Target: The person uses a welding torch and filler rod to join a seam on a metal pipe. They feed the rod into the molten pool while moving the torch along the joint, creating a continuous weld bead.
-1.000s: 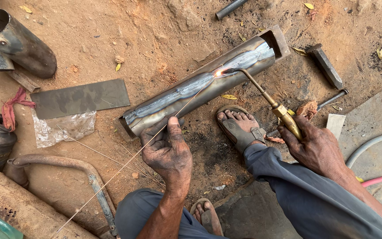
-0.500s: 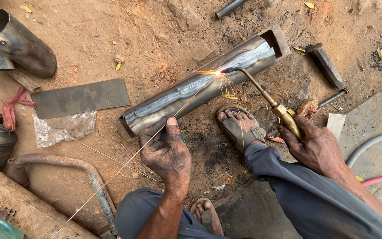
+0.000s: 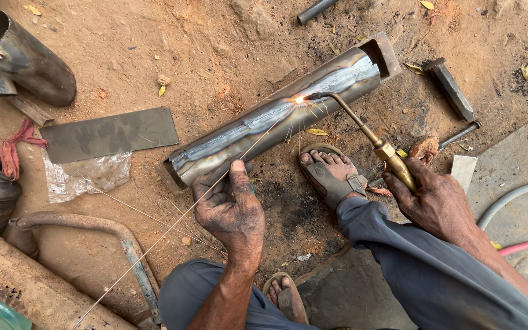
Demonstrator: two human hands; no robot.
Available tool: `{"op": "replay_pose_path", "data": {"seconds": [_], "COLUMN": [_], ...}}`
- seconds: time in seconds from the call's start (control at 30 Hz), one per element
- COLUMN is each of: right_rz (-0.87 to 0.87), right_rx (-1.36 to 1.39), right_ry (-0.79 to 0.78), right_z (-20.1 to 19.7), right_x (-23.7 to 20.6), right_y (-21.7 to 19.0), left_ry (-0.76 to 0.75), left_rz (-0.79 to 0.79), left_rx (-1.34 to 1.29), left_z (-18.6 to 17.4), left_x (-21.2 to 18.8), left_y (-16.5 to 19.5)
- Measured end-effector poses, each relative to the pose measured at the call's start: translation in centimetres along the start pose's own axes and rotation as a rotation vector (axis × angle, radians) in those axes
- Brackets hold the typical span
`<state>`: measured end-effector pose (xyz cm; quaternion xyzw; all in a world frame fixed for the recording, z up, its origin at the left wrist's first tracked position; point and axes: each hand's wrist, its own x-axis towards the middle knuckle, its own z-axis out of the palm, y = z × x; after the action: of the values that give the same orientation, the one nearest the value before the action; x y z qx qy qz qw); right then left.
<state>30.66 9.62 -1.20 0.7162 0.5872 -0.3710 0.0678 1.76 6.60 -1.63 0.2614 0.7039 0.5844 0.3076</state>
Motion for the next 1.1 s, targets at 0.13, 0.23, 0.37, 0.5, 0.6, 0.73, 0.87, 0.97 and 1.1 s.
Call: {"op": "replay_pose_path", "data": {"seconds": [0.13,0.23,0.37,0.5,0.6,0.73,0.87,0.97,1.1], "right_rz": [-0.015,-0.04,-0.045,-0.015,-0.041,-0.067,-0.032,-0.062,-0.048], "right_rx": [0.005,0.011,0.023,0.018,0.021,0.001,-0.004,0.002,0.02], "right_ry": [0.007,0.007,0.017,-0.006,0.01,0.019,-0.001,-0.002,0.005], "right_z": [0.07,0.05,0.03,0.0,0.02,0.05,0.06,-0.02,-0.01], "right_x": [0.02,-0.08,-0.1,-0.02,-0.08,-0.01,0.05,0.04,-0.01], "right_y": [0.15,0.22,0.11,-0.07,-0.16,-0.17,-0.11,-0.09,-0.17], "left_ry": [0.006,0.012,0.004,0.0,0.02,0.016,0.017,0.019,0.005], "left_rz": [-0.037,-0.043,-0.034,-0.022,-0.022,-0.027,-0.045,-0.045,-0.048], "left_rx": [0.015,0.024,0.007,0.019,-0.01,0.007,-0.004,0.019,0.027], "left_z": [-0.03,-0.1,-0.22,-0.3,-0.24,-0.32,-0.24,-0.18,-0.17], "left_x": [0.08,0.1,0.09,0.03,-0.01,-0.05,0.09,0.11,0.14], "left_y": [0.07,0.09,-0.03,-0.19,-0.23,-0.18,-0.29,-0.35,-0.39]}}
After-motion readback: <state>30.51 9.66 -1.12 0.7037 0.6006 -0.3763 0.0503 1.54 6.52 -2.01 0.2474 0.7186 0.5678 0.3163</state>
